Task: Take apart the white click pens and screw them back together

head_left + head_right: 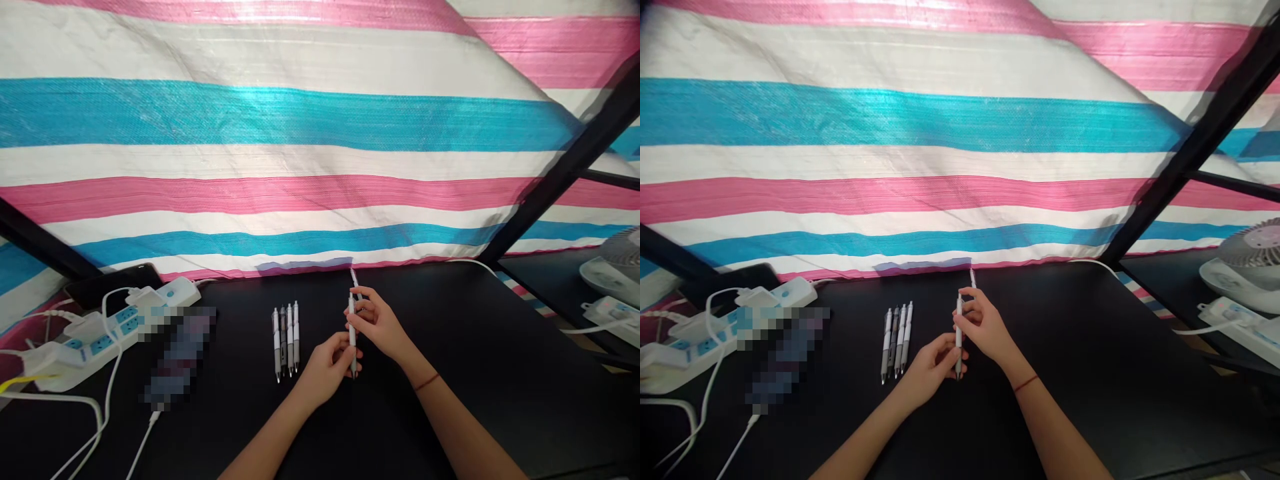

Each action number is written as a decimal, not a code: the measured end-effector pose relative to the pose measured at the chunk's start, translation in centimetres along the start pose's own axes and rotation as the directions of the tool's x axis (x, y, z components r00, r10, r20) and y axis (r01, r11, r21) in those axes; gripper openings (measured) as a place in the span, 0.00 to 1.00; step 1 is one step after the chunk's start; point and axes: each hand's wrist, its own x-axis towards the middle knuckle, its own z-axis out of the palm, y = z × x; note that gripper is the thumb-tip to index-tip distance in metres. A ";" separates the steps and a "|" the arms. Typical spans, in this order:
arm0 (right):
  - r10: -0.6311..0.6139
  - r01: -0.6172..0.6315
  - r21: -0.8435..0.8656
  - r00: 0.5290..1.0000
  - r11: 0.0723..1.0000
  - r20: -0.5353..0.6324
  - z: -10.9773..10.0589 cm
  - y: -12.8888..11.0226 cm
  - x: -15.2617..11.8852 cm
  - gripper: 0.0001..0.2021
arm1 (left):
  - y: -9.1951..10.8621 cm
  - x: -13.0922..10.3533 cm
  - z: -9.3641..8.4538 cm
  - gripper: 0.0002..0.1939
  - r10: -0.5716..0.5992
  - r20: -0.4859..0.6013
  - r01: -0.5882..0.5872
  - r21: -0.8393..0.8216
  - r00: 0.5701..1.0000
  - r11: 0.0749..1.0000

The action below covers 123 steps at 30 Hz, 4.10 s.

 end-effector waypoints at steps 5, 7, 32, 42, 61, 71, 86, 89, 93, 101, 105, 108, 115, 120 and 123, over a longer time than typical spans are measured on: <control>0.002 -0.002 -0.005 1.000 1.000 -0.019 0.1 0.1 0.0 0.17 | -0.1 0.1 -0.1 0.16 0.004 0.001 -0.004 0.025 1.000 1.000; 0.004 -0.004 0.007 1.000 1.000 -0.027 0.1 0.1 0.1 0.19 | -0.2 0.1 -0.2 0.16 0.006 -0.005 -0.006 0.016 1.000 1.000; 0.024 -0.024 -0.019 0.999 1.000 0.022 -0.2 -0.7 -0.1 0.18 | 0.2 0.0 0.2 0.16 0.014 -0.023 -0.012 0.073 1.000 0.997; -0.004 0.005 -0.022 1.000 1.000 0.022 -0.4 -0.5 -0.1 0.19 | 0.3 0.0 0.2 0.16 0.026 -0.034 -0.023 0.089 0.999 0.996; -0.054 0.053 -0.087 0.998 0.995 -0.009 -0.3 -0.6 -0.2 0.18 | 0.5 0.0 0.0 0.20 0.036 -0.035 -0.033 0.081 0.999 0.996; -0.090 0.084 -0.128 0.995 0.988 -0.043 -0.2 -0.5 -0.2 0.14 | 0.5 0.0 0.0 0.20 0.049 -0.030 -0.046 0.099 0.998 0.994; -0.059 0.059 -0.085 0.998 0.995 -0.008 -0.4 -0.7 -0.2 0.14 | 0.3 0.0 -0.1 0.18 0.045 -0.023 -0.041 0.124 0.999 0.991; -0.065 0.062 -0.098 0.998 0.993 -0.022 -0.4 -0.5 -0.2 0.16 | 0.2 0.1 -0.2 0.18 0.052 -0.015 -0.050 0.124 0.999 0.991; -0.092 0.088 -0.130 0.996 0.988 -0.022 -0.2 -0.5 -0.3 0.13 | 0.1 0.1 -0.1 0.17 0.057 -0.013 -0.055 0.127 0.998 0.990; -0.098 0.092 -0.125 0.994 0.988 -0.046 -0.1 -0.7 -0.3 0.13 | 0.0 0.2 -0.1 0.18 0.059 -0.011 -0.057 0.119 0.998 0.991; -0.089 0.084 -0.121 0.995 0.989 -0.037 -0.3 -0.6 -0.2 0.19 | -0.1 0.2 -0.1 0.18 0.060 -0.023 -0.058 0.087 0.998 0.995; -0.108 0.099 -0.164 0.993 0.982 -0.043 -0.2 -0.2 -0.1 0.25 | 0.1 0.3 -0.2 0.19 0.081 -0.097 -0.078 0.039 0.992 0.996; -0.188 0.178 -0.348 0.982 0.920 0.005 0.5 0.6 -0.1 0.27 | 0.3 0.4 -1.2 0.18 0.148 -0.220 -0.135 0.074 0.964 0.988; -0.191 0.163 -0.254 0.978 0.953 -0.087 0.6 0.3 -0.3 0.17 | 0.1 0.2 -0.8 0.15 0.175 -0.097 -0.154 0.196 0.980 0.968; -0.157 0.140 -0.216 0.986 0.966 -0.063 0.5 0.0 -0.4 0.15 | 0.2 0.1 -0.4 0.14 0.171 -0.102 -0.146 0.217 0.980 0.965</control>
